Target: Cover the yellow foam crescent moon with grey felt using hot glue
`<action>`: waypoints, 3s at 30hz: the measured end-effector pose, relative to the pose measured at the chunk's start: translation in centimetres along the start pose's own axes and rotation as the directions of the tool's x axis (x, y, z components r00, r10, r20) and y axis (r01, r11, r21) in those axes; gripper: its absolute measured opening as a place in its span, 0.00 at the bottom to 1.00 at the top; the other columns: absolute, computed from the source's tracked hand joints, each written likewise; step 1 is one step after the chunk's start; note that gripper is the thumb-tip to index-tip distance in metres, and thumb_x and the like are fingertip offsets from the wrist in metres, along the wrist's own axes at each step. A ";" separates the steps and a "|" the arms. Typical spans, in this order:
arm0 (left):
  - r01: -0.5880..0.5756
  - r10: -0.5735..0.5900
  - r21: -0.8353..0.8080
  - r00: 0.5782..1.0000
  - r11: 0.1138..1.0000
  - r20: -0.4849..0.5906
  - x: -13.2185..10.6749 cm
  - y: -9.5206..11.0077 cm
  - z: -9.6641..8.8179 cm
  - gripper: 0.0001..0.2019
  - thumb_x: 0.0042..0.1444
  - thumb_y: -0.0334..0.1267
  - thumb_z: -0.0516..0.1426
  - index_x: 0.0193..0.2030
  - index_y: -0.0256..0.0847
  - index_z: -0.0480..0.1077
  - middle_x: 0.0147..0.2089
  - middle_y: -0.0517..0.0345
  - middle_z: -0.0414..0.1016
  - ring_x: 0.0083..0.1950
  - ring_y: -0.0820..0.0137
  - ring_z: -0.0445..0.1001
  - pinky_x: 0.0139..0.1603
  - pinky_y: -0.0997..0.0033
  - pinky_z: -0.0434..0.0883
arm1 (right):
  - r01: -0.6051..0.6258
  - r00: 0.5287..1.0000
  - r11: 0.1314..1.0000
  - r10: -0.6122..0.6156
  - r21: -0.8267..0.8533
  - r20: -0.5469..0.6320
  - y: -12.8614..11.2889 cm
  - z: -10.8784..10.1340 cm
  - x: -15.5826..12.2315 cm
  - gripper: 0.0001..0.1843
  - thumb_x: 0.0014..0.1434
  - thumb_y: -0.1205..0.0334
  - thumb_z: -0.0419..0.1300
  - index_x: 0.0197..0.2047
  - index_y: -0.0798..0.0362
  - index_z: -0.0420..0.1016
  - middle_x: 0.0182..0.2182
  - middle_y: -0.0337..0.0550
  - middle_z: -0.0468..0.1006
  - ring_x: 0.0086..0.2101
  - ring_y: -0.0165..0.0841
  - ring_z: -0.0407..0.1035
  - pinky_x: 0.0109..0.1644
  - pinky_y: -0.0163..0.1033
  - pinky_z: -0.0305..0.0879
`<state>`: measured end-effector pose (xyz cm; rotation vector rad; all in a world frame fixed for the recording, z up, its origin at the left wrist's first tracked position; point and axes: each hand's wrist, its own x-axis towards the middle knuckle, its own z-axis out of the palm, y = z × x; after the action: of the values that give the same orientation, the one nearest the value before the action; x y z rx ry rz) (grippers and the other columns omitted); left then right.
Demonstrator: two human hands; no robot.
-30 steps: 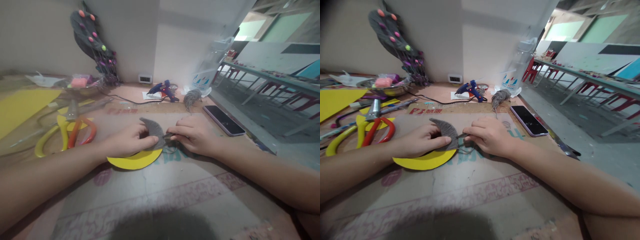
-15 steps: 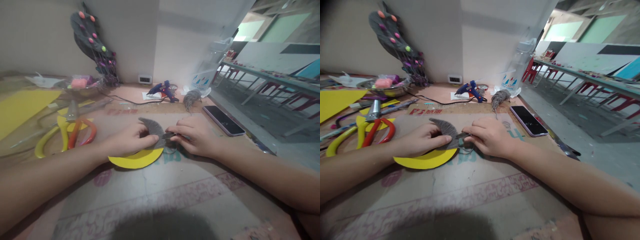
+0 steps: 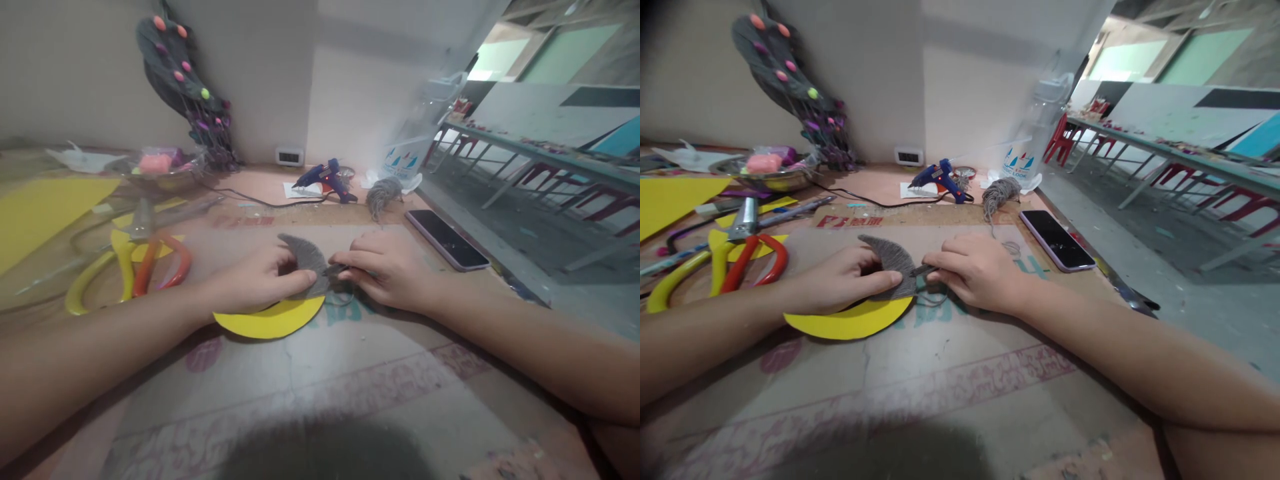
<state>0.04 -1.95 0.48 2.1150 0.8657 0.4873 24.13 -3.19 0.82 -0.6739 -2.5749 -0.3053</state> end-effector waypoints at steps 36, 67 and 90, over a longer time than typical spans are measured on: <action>0.133 -0.114 0.113 0.981 0.985 -0.160 0.5 -0.3 0.8 0.23 0.56 0.58 0.51 0.23 0.39 0.63 0.22 0.64 0.58 0.24 0.74 0.58 0.22 0.74 0.53 | -0.734 0.635 0.265 0.595 0.625 0.493 -2.6 0.2 2.1 0.17 0.55 0.49 0.60 0.29 0.56 0.71 0.19 0.34 0.65 0.22 0.25 0.57 0.24 0.31 0.53; 0.243 -0.222 0.121 0.961 0.962 -0.168 0.2 0.3 0.4 0.25 0.55 0.61 0.51 0.22 0.39 0.65 0.20 0.62 0.62 0.21 0.74 0.59 0.19 0.73 0.52 | -0.680 0.694 0.270 0.537 0.682 0.479 -2.5 0.5 1.8 0.18 0.53 0.48 0.63 0.29 0.55 0.70 0.21 0.33 0.64 0.23 0.24 0.57 0.25 0.32 0.53; 0.111 -0.108 0.033 0.990 0.993 -0.094 0.4 0.0 0.2 0.18 0.55 0.52 0.54 0.31 0.38 0.73 0.27 0.60 0.72 0.28 0.71 0.69 0.26 0.75 0.63 | -0.655 0.707 0.199 0.502 0.729 0.498 -2.6 0.3 1.9 0.17 0.54 0.49 0.62 0.30 0.55 0.68 0.20 0.32 0.64 0.20 0.23 0.56 0.22 0.31 0.52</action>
<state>0.43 -1.77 0.36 2.0801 1.0460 0.5178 21.25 -4.52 1.20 -1.1610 -1.8909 1.3341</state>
